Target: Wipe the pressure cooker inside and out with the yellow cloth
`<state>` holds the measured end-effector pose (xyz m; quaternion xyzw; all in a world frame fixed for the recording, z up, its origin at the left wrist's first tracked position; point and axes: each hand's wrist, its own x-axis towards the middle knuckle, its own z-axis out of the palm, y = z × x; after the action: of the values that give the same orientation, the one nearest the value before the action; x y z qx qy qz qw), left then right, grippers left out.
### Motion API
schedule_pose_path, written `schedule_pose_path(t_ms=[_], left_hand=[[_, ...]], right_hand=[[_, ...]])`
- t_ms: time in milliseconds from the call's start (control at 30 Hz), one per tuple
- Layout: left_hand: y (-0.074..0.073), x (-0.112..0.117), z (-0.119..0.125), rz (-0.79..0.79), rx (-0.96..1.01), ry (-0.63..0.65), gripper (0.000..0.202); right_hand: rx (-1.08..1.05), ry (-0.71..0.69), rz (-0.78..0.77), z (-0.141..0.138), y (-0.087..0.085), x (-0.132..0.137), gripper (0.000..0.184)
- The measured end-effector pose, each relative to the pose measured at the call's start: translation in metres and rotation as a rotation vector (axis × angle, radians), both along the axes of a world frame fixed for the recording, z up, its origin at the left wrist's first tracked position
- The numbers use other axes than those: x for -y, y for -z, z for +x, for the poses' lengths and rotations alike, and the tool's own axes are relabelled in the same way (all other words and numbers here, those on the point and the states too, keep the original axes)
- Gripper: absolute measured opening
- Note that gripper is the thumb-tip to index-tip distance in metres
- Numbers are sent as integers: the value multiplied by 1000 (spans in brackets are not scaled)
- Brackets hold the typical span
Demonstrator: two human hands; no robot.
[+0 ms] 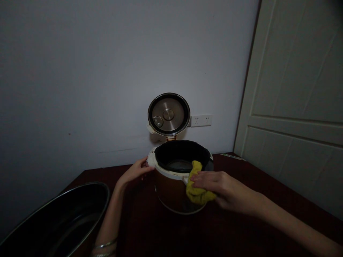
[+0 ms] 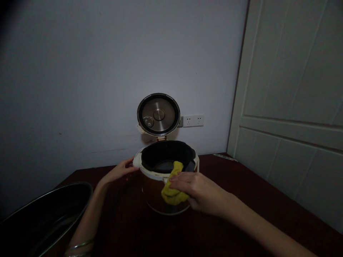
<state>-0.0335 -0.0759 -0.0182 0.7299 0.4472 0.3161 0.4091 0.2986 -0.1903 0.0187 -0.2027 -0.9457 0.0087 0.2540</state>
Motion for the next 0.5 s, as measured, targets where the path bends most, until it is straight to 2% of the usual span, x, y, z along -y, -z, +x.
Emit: schedule_pose_path(t_ms=[133, 233, 367, 500], left_hand=[[0, -1, 0, 20, -5, 3, 69], [0, -1, 0, 18, -10, -13, 71], [2, -1, -1, 16, 24, -27, 71], [0, 1, 1, 17, 50, -37, 72]], right_hand=[[73, 50, 99, -17, 5, -3, 55], [82, 30, 132, -17, 7, -6, 55], [44, 29, 94, 8, 11, -2, 62], [-12, 178, 41, 46, 25, 7, 68]])
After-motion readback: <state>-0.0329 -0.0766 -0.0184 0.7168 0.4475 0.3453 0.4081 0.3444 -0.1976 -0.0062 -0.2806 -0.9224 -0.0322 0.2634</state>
